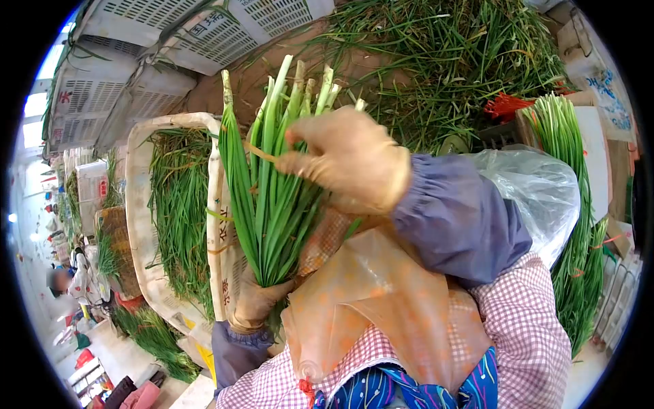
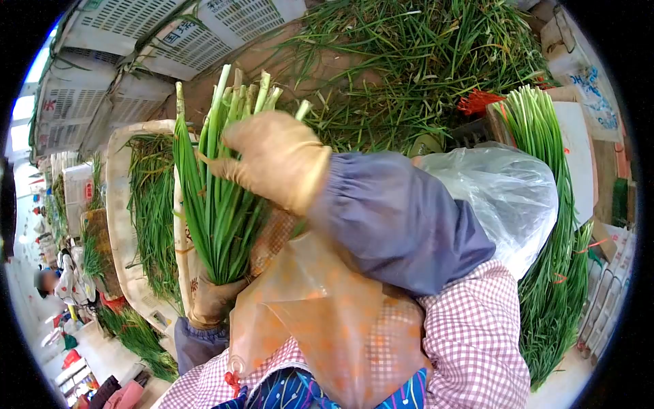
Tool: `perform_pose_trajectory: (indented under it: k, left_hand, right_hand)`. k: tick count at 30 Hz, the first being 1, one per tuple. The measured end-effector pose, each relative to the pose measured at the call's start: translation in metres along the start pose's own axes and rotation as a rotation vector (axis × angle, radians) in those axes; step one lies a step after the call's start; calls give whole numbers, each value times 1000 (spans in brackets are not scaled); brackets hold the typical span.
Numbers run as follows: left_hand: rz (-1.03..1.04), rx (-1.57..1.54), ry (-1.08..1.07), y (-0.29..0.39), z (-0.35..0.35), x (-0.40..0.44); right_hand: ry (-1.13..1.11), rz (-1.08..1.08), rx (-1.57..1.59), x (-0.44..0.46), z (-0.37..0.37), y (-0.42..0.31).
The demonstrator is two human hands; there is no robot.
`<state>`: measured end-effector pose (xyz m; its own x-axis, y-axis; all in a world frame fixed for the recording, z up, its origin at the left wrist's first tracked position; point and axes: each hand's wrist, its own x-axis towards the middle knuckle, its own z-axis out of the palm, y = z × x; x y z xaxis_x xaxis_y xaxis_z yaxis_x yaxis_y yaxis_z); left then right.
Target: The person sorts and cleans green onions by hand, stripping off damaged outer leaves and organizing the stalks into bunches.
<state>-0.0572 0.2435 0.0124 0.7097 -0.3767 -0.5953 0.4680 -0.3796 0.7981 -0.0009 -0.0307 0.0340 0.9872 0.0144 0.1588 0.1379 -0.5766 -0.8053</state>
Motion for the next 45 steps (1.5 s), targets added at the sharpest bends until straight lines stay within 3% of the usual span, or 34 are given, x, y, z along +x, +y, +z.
perform_pose_trajectory:
  k: [1, 2, 3, 5, 6, 8, 9, 11, 13, 14, 15, 16, 18, 19, 21, 23, 25, 27, 29, 31, 33, 35, 37, 38, 39, 41, 42, 43, 45]
  left_hand:
    - [16, 17, 49, -1, 2, 0]
    - [92, 51, 15, -6, -1, 0]
    - [99, 45, 14, -6, 0, 0]
    - [104, -12, -8, -5, 2, 1]
    - [60, -70, -25, -2, 0, 0]
    - [81, -19, -36, -4, -7, -1]
    - [89, 41, -55, -5, -10, 0]
    - [106, 96, -80, -11, -15, 5]
    - [39, 38, -90, -15, -18, 4]
    - [-32, -167, -107, -16, -18, 3]
    - [-31, -169, -108, -15, -17, 3]
    - [-13, -145, -107, -12, -16, 3]
    - [4, -122, -100, -13, -17, 4]
    - [14, -76, -119, -18, -21, 5]
    - [32, -28, -143, -25, -26, 9]
    - [69, 46, -150, -31, -27, 13]
    - [55, 29, -140, -29, -24, 12]
    - [43, 16, -129, -24, -18, 9]
    - [135, 159, -20, -16, -11, 5]
    - [140, 147, -7, -18, -12, 5]
    - [133, 123, 5, -21, -13, 3]
    - [143, 221, -20, -15, -13, 5]
    - [129, 278, -16, -1, -8, 5]
    - [118, 338, -6, 3, -7, 5]
    - [115, 338, -10, 1, -7, 5]
    - [129, 220, -21, -6, -8, 7]
    - [130, 225, -26, -8, -9, 8]
    - [94, 124, -40, -9, -10, 8]
    - [56, 19, -55, -13, -10, 8]
  right_hand:
    - [-124, -9, -206, 7, 12, 2]
    - [-181, 41, -148, 8, 19, -2]
    - [-93, -54, 73, 4, 28, -2]
    - [-163, -47, 382, -7, 28, -3]
    - [-167, -58, 372, -6, 22, -3]
    - [-671, 502, 920, -9, 2, -2]
    - [-666, 501, 907, -14, -7, -2]
    - [-476, 536, 1391, -25, -21, -1]
    - [-111, 276, 1458, -22, -32, 4]
    - [110, 161, 1488, -21, -38, 14]
    - [156, -62, 1641, -17, -46, 31]
    - [311, -63, 2032, -11, -68, 43]
    - [458, -324, 1870, -10, -125, 88]
    - [727, -370, 1689, -7, -148, 104]
    - [756, -182, 1128, 0, -160, 124]
    - [456, 57, 634, 3, -119, 71]
    - [179, 10, 389, 7, -69, 43]
    - [310, -258, -504, 21, -35, 55]
    - [-126, 23, -592, 33, -28, 52]
    - [-141, 74, -499, 40, -30, 53]
    - [-96, -18, -63, 40, -35, 62]
    - [-131, -18, -138, 37, -39, 56]
    - [-342, 141, 46, 38, -39, 56]
    - [-296, 15, 96, 36, -31, 67]
    - [-295, 20, 96, 35, -31, 66]
    - [-177, -25, -72, 32, -31, 61]
    - [-27, -166, -226, 31, -28, 68]
    - [-23, -161, -227, 30, -33, 70]
    - [200, -121, -399, 27, -45, 76]
